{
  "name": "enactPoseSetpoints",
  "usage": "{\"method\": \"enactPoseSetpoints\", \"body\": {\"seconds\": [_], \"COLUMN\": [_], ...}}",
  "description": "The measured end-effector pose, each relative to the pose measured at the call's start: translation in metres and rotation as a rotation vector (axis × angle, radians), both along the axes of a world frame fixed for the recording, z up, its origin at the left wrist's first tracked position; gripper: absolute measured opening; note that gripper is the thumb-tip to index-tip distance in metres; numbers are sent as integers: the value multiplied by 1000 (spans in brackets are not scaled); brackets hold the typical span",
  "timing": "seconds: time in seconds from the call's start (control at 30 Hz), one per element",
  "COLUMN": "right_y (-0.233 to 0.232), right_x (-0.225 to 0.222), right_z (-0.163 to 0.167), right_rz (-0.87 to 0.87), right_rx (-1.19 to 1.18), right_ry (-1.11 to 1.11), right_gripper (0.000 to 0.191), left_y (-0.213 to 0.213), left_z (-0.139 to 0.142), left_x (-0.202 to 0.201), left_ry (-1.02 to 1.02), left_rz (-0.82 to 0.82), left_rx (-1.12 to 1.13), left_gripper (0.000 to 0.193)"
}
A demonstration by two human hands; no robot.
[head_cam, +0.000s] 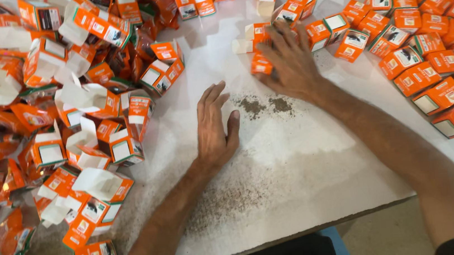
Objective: The person picks up small orange product cartons and white paper sleeves from a large pile on the table, opens a sleeve, inserts a packet into a carton, folds the carton closed, and places the finished box back onto the table, repeating this cycle continuously with both hands.
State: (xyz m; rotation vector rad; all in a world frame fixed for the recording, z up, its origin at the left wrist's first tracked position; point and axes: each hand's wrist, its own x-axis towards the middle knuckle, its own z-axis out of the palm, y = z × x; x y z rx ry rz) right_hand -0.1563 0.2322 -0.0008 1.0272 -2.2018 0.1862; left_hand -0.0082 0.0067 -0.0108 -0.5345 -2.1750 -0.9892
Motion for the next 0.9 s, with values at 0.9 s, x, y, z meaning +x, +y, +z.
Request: {"method": "enactPoseSetpoints", "body": {"seconds": [0.9], "right_y": [4], "right_x": [30], "right_z": [-26], "right_rz": [285], "right_rx": [-794], "right_ry": [-997], "right_gripper": [61], "left_y": [14], "left_z": [34], "left_x": [-287], "left_ry": [82], "left_rz": [298], "left_rx": [-413], "left_gripper": [94]}}
